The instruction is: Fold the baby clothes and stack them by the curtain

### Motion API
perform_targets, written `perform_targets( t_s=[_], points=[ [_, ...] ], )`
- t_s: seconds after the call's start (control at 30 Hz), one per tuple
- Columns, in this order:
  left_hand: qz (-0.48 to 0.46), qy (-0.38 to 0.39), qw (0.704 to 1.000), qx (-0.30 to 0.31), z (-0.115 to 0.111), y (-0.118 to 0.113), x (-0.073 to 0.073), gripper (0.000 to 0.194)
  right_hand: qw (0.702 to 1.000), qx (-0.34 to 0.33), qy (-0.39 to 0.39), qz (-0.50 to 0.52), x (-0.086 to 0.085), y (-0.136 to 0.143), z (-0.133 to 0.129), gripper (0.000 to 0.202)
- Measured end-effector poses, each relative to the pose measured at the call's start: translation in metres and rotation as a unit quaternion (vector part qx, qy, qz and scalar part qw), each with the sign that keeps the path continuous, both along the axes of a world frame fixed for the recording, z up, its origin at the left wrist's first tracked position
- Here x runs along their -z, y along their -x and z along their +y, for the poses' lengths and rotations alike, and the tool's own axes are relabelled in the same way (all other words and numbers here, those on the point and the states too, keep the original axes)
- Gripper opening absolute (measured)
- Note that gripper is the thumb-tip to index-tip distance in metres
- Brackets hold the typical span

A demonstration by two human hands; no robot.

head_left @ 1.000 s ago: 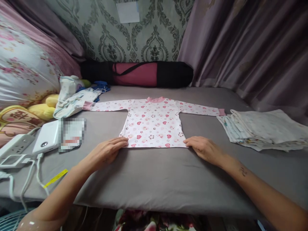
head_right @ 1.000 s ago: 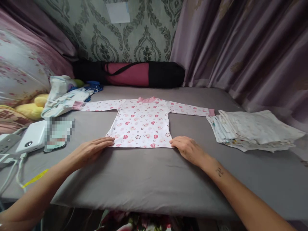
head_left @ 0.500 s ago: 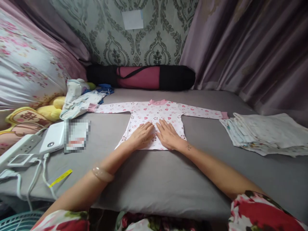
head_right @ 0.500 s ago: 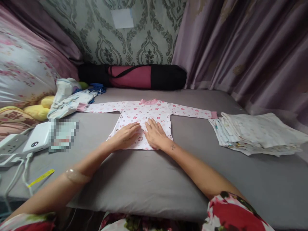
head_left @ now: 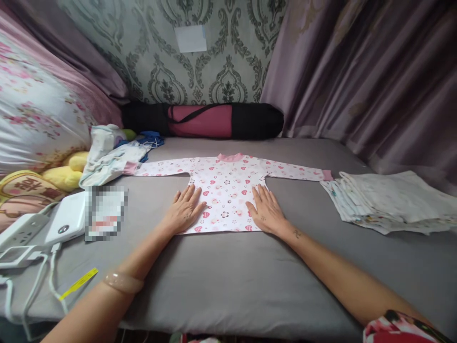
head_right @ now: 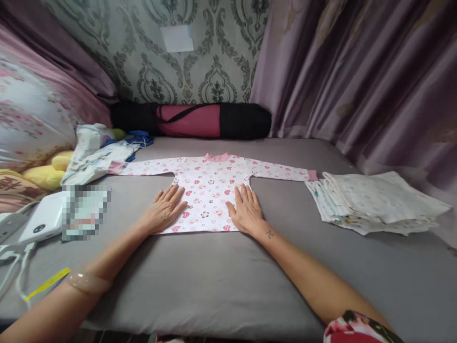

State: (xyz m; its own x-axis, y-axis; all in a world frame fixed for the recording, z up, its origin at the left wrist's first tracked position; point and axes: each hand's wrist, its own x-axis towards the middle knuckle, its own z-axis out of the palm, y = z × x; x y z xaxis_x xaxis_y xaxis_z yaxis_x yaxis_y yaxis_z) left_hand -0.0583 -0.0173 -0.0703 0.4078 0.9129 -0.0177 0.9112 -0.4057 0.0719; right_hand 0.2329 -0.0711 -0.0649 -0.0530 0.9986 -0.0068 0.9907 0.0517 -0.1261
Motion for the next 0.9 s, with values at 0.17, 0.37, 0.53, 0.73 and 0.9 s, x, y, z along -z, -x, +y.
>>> perform_targets(
  t_s=[0.17,0.37,0.53,0.73,0.9],
  points=[
    [-0.001,-0.008,1.000,0.001,-0.001,-0.001,0.002,0.070,0.999,-0.002,-0.045,0.001,0.017,-0.007,0.002,0.070],
    [-0.003,-0.009,1.000,0.003,-0.001,-0.001,0.002,0.069,0.999,-0.007,-0.048,0.012,0.013,-0.004,0.000,0.070],
    [-0.001,-0.014,1.000,0.006,-0.002,-0.002,0.002,0.068,1.000,-0.024,-0.014,0.011,-0.007,-0.006,0.000,0.070],
    [0.014,-0.018,1.000,0.003,0.002,0.001,0.013,0.067,0.999,-0.039,0.011,0.024,-0.028,-0.025,0.045,0.059],
    [0.033,-0.040,0.998,0.021,0.005,0.009,0.027,0.067,0.996,0.047,-0.053,0.054,-0.016,-0.037,0.103,0.058]
  ],
)
